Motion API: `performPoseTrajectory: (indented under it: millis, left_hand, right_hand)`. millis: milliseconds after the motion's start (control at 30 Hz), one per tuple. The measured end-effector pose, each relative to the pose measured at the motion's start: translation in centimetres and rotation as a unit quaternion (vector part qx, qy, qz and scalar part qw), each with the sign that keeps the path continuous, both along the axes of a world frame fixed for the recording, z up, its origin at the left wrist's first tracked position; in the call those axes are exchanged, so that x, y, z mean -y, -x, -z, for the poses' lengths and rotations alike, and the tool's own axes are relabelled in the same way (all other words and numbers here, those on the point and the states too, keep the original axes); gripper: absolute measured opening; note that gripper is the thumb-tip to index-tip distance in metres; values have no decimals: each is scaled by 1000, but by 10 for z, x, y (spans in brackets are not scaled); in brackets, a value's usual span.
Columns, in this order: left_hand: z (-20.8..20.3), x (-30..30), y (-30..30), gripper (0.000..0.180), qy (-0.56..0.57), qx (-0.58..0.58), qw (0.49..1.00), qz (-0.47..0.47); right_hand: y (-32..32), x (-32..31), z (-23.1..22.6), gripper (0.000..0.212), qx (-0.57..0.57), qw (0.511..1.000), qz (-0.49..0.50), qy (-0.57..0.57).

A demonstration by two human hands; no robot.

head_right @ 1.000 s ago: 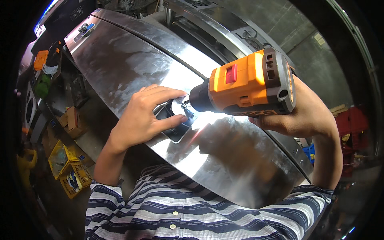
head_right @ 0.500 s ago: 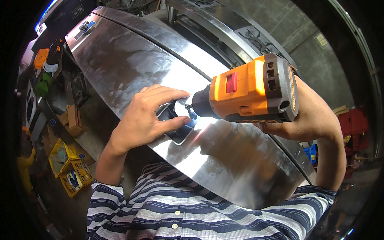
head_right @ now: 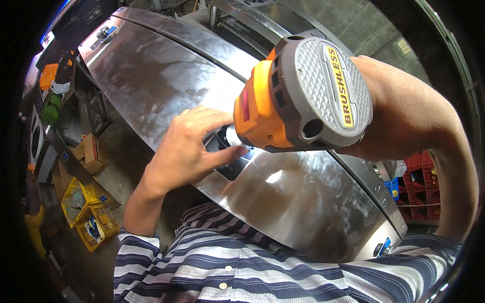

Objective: The person assembles a stainless steel gas stove by securing the control panel and knobs. They use a wrench to tighten screws on the side and front of the unit, then use a power drill to fasten the gas control knob.

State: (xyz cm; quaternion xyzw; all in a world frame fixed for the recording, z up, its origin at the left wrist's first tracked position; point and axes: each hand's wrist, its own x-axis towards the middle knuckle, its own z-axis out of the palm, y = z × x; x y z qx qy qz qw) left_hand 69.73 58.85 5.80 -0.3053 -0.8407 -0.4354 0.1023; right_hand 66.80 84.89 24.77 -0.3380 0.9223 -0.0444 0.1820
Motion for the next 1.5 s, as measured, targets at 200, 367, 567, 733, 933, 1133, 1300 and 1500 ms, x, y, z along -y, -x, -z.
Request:
performPoseTrajectory:
  millis: [200,367,567,733,933,1133,1300,1500]
  left_hand:
    - [-2,2,0,38,-14,30,999,-6]
    - [-3,1,-2,34,-28,38,999,7]
    - [1,-3,-2,37,-42,40,998,9]
    - [8,17,-8,35,-70,53,996,-35]
    - [24,-25,0,43,-42,24,998,49]
    - [21,-11,-3,39,-71,46,996,34]
    - [24,-17,0,40,-73,47,995,54]
    - [22,-7,2,39,-64,49,995,58]
  right_hand:
    - [9,14,-3,53,6,1000,1,-18]
    - [10,20,-8,49,14,999,10,-34]
    - [12,28,-15,45,24,998,4,-51]
    - [32,64,-31,50,32,989,-30,-138]
    - [25,15,-17,36,44,985,-25,-162]
    - [23,40,-37,40,69,969,4,-237]
    - [28,17,-21,46,-12,990,42,-132]
    - [37,12,-3,53,-120,989,85,25]
